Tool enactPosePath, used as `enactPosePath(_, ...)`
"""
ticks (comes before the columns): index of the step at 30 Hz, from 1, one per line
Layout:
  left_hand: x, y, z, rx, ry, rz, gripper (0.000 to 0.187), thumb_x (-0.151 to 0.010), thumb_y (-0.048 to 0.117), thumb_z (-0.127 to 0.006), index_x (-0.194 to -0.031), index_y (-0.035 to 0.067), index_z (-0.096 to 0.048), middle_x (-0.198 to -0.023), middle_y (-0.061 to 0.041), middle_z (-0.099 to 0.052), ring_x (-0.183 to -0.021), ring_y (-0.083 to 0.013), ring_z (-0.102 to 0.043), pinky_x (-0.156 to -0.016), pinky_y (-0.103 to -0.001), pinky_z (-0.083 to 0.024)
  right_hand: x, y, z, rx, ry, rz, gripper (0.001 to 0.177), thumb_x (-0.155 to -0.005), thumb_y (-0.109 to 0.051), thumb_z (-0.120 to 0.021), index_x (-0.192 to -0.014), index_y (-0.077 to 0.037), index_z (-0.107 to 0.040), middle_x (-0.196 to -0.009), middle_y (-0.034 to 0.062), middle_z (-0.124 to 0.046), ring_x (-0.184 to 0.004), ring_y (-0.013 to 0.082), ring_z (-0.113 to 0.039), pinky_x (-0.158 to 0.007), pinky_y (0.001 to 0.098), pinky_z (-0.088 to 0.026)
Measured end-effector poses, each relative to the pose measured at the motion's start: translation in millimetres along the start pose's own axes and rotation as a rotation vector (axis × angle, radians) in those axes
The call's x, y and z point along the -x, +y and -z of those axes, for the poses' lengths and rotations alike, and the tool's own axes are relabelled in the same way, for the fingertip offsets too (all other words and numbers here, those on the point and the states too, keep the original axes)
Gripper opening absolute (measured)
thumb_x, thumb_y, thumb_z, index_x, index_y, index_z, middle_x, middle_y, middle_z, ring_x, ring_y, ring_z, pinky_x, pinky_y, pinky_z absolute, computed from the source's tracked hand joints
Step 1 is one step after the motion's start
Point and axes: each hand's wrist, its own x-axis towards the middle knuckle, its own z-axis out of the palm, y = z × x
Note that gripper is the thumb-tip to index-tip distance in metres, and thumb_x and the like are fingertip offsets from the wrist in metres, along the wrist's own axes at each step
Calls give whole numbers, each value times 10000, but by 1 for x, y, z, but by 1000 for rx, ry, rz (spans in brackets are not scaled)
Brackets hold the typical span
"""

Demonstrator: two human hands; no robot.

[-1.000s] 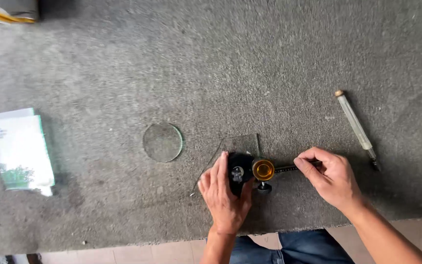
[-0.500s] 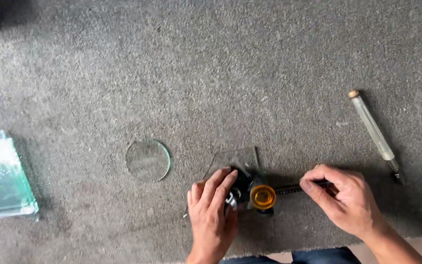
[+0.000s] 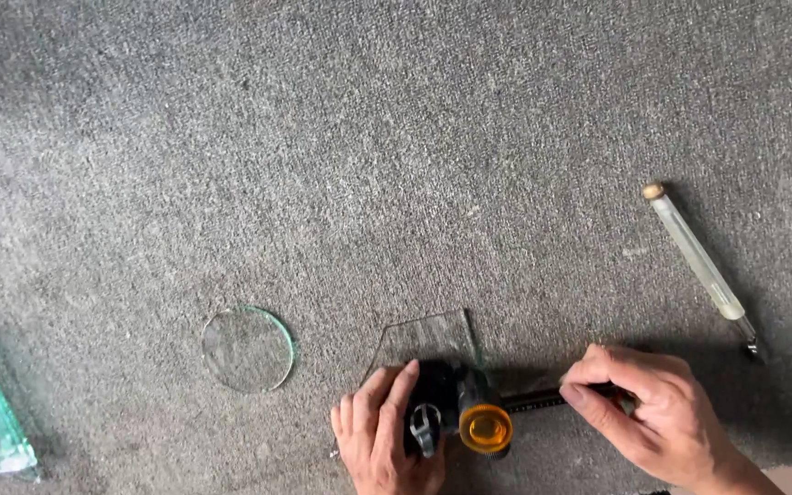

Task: Cutting a circular piece of glass using a circular glass cutter and manual tools

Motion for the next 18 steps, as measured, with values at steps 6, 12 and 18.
enactPosePath(6,-9,5,6,38,40,-69,583,-966,587,-433,-1331,181,-639,-1292,-28,-710,-865,-195,-626,-784,-360,-425,7,9,-2,21,-5,-4,120,-889,-233,-676,-827,-137,-714,-691,-54,-725,-570,88,-661,-635,215,-542)
enactPosePath(12,3,6,-3,83,134,70,766,-825,690,-643,-1350,134,-591,-1269,-142,-646,-1043,-284,-662,-916,-423,-542,8,8,-5,55,8,-32,94,-880,-226,-680,-839,-149,-715,-673,-52,-689,-555,79,-637,-632,209,-523)
enactPosePath(18,7,-2,-3,103,113,25,783,-842,676,-674,-1359,96,-579,-1260,-170,-614,-1077,-295,-652,-938,-426,-546,8,6,-4,106,18,-30,109,-886,-210,-669,-841,-129,-727,-721,-53,-742,-624,76,-692,-730,216,-544)
